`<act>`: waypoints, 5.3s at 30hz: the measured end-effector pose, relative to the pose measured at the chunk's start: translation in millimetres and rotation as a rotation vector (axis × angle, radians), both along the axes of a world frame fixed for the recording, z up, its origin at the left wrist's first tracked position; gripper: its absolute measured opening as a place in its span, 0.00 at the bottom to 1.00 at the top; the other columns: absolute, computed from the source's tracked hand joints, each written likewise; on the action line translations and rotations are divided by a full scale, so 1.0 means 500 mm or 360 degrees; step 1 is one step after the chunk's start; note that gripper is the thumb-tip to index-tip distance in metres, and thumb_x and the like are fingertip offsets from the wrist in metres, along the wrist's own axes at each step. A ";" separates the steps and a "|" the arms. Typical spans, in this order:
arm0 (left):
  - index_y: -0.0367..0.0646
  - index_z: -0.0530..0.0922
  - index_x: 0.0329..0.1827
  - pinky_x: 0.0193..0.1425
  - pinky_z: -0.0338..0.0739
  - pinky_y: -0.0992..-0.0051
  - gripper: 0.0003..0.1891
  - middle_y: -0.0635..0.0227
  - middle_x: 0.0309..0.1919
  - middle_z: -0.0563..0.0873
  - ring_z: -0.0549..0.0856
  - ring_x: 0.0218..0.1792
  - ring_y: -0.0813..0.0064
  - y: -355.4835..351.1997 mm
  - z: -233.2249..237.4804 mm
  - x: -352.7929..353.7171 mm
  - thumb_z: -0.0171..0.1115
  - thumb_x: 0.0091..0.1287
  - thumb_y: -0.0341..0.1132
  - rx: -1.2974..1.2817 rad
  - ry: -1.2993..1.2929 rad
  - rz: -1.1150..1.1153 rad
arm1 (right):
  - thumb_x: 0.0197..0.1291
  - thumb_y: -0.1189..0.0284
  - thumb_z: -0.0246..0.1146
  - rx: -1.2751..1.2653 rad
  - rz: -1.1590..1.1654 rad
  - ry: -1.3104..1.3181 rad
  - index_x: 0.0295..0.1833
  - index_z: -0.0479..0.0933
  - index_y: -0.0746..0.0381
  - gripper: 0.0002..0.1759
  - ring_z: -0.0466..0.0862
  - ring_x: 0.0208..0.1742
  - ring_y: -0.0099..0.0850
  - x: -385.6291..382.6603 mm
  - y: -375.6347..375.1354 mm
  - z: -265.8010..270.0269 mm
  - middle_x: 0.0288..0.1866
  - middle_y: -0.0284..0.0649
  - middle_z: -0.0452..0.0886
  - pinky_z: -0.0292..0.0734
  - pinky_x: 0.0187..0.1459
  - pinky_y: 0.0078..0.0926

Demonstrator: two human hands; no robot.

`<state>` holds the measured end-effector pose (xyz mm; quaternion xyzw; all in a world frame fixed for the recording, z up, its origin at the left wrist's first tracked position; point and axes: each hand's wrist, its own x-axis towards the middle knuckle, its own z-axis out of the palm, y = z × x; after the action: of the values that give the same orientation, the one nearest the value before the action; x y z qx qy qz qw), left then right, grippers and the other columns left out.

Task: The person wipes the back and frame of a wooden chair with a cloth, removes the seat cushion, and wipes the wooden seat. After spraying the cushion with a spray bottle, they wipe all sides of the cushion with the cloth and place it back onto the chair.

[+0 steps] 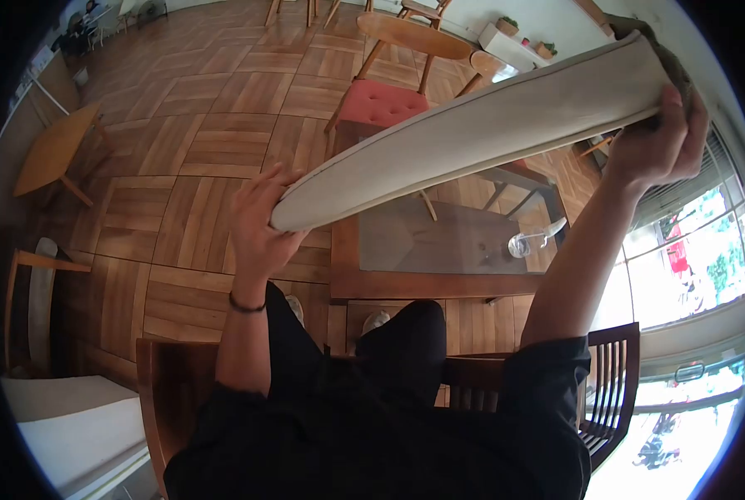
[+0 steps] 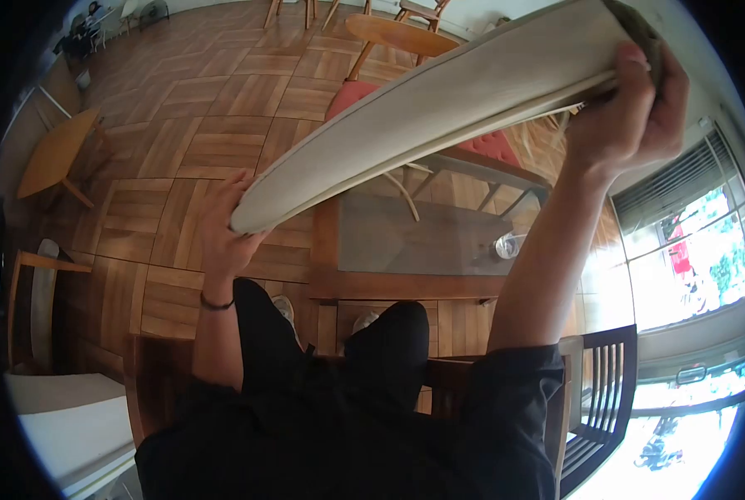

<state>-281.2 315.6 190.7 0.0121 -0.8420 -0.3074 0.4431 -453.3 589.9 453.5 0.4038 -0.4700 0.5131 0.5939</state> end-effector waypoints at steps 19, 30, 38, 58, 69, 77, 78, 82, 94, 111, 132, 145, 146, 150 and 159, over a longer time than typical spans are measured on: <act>0.40 0.73 0.65 0.73 0.66 0.58 0.40 0.57 0.57 0.83 0.81 0.63 0.63 0.162 0.316 0.097 0.82 0.46 0.38 -0.1012 -0.0414 0.0400 | 0.58 0.72 0.60 -0.0919 0.0180 -0.1132 0.36 0.80 0.72 0.11 0.82 0.35 0.34 -0.268 0.341 -0.291 0.33 0.43 0.80 0.79 0.37 0.32; 0.37 0.63 0.69 0.63 0.75 0.65 0.53 0.58 0.60 0.76 0.78 0.59 0.64 0.055 -0.005 -0.005 0.82 0.49 0.59 0.0906 0.0337 -0.0612 | 0.68 0.64 0.64 -0.0046 -0.0613 -0.1426 0.55 0.83 0.63 0.17 0.83 0.46 0.29 -0.237 0.361 -0.271 0.48 0.42 0.86 0.76 0.49 0.28; 0.36 0.64 0.68 0.60 0.74 0.65 0.51 0.62 0.56 0.72 0.76 0.58 0.66 0.058 -0.060 -0.023 0.81 0.50 0.58 0.0746 0.0458 -0.0427 | 0.65 0.65 0.62 0.0582 -0.0758 -0.1272 0.60 0.82 0.58 0.20 0.83 0.61 0.43 -0.190 0.330 -0.253 0.63 0.47 0.82 0.76 0.61 0.36; 0.35 0.67 0.60 0.58 0.74 0.70 0.32 0.61 0.53 0.76 0.79 0.53 0.72 0.172 0.031 -0.019 0.76 0.59 0.38 0.0690 0.0495 -0.0521 | 0.52 0.75 0.59 0.0973 -0.0174 -0.0579 0.48 0.84 0.65 0.17 0.84 0.57 0.46 0.149 0.009 -0.285 0.50 0.47 0.87 0.73 0.63 0.42; 0.37 0.69 0.62 0.59 0.78 0.71 0.24 0.62 0.55 0.79 0.81 0.53 0.71 0.192 0.025 0.005 0.66 0.69 0.39 0.1082 0.0272 -0.0679 | 0.54 0.71 0.55 0.1240 0.0093 -0.0057 0.54 0.85 0.63 0.23 0.85 0.60 0.42 0.346 -0.167 -0.319 0.55 0.44 0.87 0.74 0.63 0.39; 0.38 0.71 0.59 0.57 0.79 0.71 0.23 0.62 0.51 0.81 0.83 0.52 0.72 0.195 0.039 -0.014 0.70 0.67 0.39 0.0937 0.0388 -0.0828 | 0.55 0.74 0.62 0.1072 -0.0394 -0.0002 0.47 0.85 0.62 0.14 0.84 0.61 0.37 0.277 -0.070 -0.332 0.55 0.40 0.87 0.76 0.62 0.34; 0.38 0.70 0.59 0.57 0.78 0.71 0.24 0.61 0.52 0.81 0.82 0.53 0.72 0.195 0.045 -0.012 0.70 0.67 0.39 0.0923 0.0490 -0.0831 | 0.53 0.76 0.62 0.0923 -0.0328 -0.0114 0.48 0.84 0.63 0.16 0.84 0.60 0.40 0.250 -0.055 -0.328 0.54 0.42 0.87 0.76 0.61 0.35; 0.35 0.68 0.60 0.56 0.76 0.72 0.29 0.58 0.52 0.79 0.81 0.52 0.72 0.170 0.027 -0.004 0.73 0.65 0.43 0.0742 0.0514 -0.0757 | 0.47 0.81 0.60 0.0817 -0.0326 -0.0155 0.50 0.83 0.69 0.20 0.85 0.57 0.46 0.095 0.047 -0.323 0.53 0.48 0.86 0.75 0.60 0.38; 0.39 0.69 0.56 0.53 0.79 0.73 0.23 0.60 0.50 0.79 0.82 0.51 0.73 0.164 0.008 0.005 0.65 0.71 0.46 0.0819 0.0338 -0.0526 | 0.66 0.64 0.61 0.0507 -0.0653 -0.1374 0.49 0.82 0.66 0.16 0.86 0.39 0.38 -0.291 0.400 -0.299 0.33 0.51 0.84 0.76 0.44 0.31; 0.35 0.68 0.58 0.57 0.74 0.72 0.30 0.62 0.50 0.77 0.79 0.50 0.75 0.174 0.049 -0.016 0.74 0.64 0.45 0.0710 0.0471 -0.0500 | 0.65 0.70 0.58 0.0460 -0.0143 -0.1258 0.51 0.84 0.67 0.16 0.79 0.38 0.31 -0.015 0.120 -0.291 0.38 0.42 0.86 0.72 0.49 0.27; 0.30 0.43 0.79 0.77 0.56 0.52 0.74 0.45 0.73 0.58 0.58 0.76 0.50 0.055 -0.076 -0.007 0.83 0.41 0.64 0.0364 -0.0278 -0.0036 | 0.52 0.68 0.76 0.1004 -0.0567 0.0267 0.32 0.85 0.62 0.09 0.80 0.21 0.25 0.138 -0.135 -0.196 0.22 0.33 0.82 0.71 0.27 0.24; 0.38 0.52 0.76 0.71 0.76 0.60 0.61 0.54 0.70 0.69 0.74 0.68 0.56 -0.006 -0.007 0.092 0.86 0.46 0.51 0.0977 0.0664 -0.0450 | 0.61 0.70 0.68 -0.0397 0.0504 -0.0510 0.40 0.83 0.71 0.12 0.88 0.31 0.40 -0.040 0.082 0.076 0.38 0.50 0.87 0.85 0.32 0.31; 0.38 0.56 0.74 0.69 0.77 0.62 0.59 0.55 0.67 0.71 0.77 0.65 0.57 -0.011 0.016 0.098 0.86 0.46 0.51 0.0916 0.0643 -0.0494 | 0.62 0.73 0.67 -0.0534 0.0478 -0.0652 0.42 0.82 0.74 0.13 0.89 0.32 0.41 -0.046 0.094 0.073 0.39 0.50 0.86 0.86 0.33 0.32; 0.37 0.65 0.65 0.62 0.81 0.67 0.50 0.57 0.58 0.75 0.82 0.55 0.64 0.000 0.122 0.098 0.87 0.45 0.50 0.0606 0.0756 -0.0450 | 0.64 0.74 0.64 -0.0805 0.0521 -0.1000 0.47 0.80 0.79 0.15 0.89 0.34 0.45 -0.124 0.153 0.010 0.41 0.53 0.86 0.89 0.37 0.37; 0.28 0.69 0.67 0.66 0.75 0.61 0.34 0.50 0.57 0.80 0.83 0.57 0.60 0.005 0.181 -0.025 0.71 0.57 0.30 0.0413 0.0738 -0.0856 | 0.72 0.62 0.59 -0.0711 0.0473 -0.1395 0.58 0.78 0.72 0.22 0.86 0.51 0.41 -0.243 0.253 -0.124 0.52 0.49 0.85 0.80 0.58 0.39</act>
<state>-293.5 318.0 281.2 -0.2234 -0.6466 -0.5114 0.5201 -575.1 716.6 391.3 0.0767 -0.4913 0.8009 0.3336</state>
